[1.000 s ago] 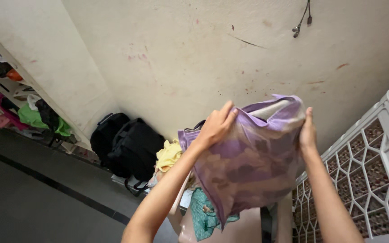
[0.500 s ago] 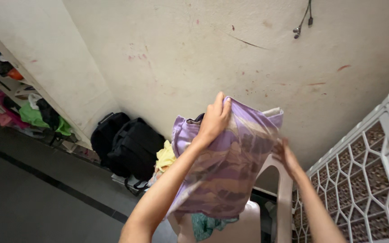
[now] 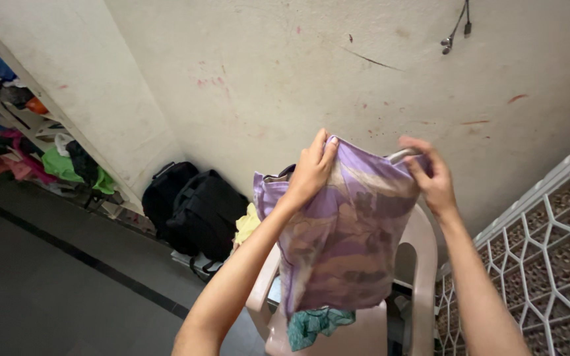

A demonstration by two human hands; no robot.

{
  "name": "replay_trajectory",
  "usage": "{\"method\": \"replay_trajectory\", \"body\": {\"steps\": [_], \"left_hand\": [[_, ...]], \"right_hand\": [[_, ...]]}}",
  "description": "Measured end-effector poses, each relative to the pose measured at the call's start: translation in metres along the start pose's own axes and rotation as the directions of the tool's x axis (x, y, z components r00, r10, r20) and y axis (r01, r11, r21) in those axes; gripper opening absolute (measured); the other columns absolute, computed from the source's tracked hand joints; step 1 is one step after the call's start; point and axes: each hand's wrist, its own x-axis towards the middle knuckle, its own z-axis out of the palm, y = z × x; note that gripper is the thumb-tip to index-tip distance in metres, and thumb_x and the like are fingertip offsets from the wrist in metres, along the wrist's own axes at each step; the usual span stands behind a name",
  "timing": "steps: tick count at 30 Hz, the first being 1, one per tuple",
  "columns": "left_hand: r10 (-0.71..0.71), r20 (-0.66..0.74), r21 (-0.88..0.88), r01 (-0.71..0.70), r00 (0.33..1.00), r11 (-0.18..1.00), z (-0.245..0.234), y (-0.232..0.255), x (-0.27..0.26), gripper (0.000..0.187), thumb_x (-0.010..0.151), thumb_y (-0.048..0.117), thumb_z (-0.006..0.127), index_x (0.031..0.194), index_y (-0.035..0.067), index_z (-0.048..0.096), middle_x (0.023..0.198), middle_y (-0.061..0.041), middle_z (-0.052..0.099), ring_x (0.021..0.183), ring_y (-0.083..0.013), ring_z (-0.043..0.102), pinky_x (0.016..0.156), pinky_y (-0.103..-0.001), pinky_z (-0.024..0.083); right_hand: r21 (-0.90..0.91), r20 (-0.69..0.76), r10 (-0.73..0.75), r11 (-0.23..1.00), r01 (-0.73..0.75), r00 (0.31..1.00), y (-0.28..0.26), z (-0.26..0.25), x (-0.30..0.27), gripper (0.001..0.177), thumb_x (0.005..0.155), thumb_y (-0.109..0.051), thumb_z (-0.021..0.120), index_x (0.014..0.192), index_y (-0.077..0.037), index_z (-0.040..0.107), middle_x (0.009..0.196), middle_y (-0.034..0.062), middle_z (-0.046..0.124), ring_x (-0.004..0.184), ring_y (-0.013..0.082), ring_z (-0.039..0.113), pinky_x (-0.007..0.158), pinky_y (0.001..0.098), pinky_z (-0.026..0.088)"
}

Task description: The person places pillowcases onto pillows by pulling the fabric over the pillows and smoothing it down.

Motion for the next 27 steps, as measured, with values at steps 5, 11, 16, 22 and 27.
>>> {"method": "replay_trajectory", "body": {"steps": [5,11,16,22,27], "left_hand": [[-0.053,0.039,0.012,0.053,0.998,0.999,-0.007,-0.004,0.002,0.032,0.106,0.036,0.048,0.109,0.004,0.050,0.070,-0.022,0.055,0.061,-0.0319,0.050,0.062,-0.044,0.045],[0.033,0.140,0.003,-0.034,0.990,0.999,-0.035,-0.012,0.004,0.032,0.108,0.037,0.050,0.112,0.006,0.053,0.071,-0.016,0.057,0.063,-0.0223,0.055,0.064,-0.039,0.047],[-0.080,0.144,0.084,0.069,0.986,0.994,-0.063,-0.026,0.006,0.028,0.104,0.037,0.058,0.109,0.010,0.057,0.061,-0.010,0.051,0.057,-0.0151,0.048,0.054,-0.035,0.040],[-0.132,0.042,-0.037,0.134,0.990,0.990,-0.064,-0.046,-0.002,0.025,0.103,0.035,0.060,0.109,0.011,0.056,0.062,-0.003,0.055,0.056,-0.0096,0.045,0.050,-0.032,0.038],[-0.160,0.000,-0.127,0.159,0.987,0.979,-0.059,-0.063,0.007,0.027,0.104,0.036,0.061,0.108,0.010,0.056,0.063,-0.001,0.058,0.059,-0.0073,0.048,0.052,-0.030,0.041]], "right_hand": [[-0.279,0.002,-0.094,0.956,0.091,0.996,-0.010,0.005,-0.002,0.012,0.107,-0.016,0.068,0.104,-0.004,0.071,0.103,0.0084,0.074,0.096,0.0170,0.067,0.086,0.0294,0.052],[-0.564,-0.152,-0.365,0.795,0.223,0.918,-0.011,0.019,-0.010,0.015,0.112,-0.016,0.063,0.106,-0.004,0.068,0.096,0.0118,0.074,0.082,0.0258,0.071,0.070,0.0345,0.051],[-0.605,-0.192,-0.426,0.760,0.235,0.884,-0.017,0.010,0.013,0.022,0.117,-0.023,0.058,0.107,-0.006,0.067,0.088,0.0109,0.072,0.069,0.0262,0.068,0.059,0.0376,0.046],[-0.630,-0.043,-0.247,0.759,0.166,0.968,-0.008,0.011,0.029,0.036,0.109,-0.043,0.058,0.096,-0.012,0.071,0.068,0.0091,0.062,0.060,0.0232,0.064,0.057,0.0405,0.042],[-0.672,0.358,-0.131,0.651,0.353,0.924,-0.037,0.009,0.021,0.046,0.081,-0.057,0.072,0.088,-0.012,0.068,0.072,0.0093,0.067,0.064,0.0279,0.066,0.057,0.0395,0.050]]}}
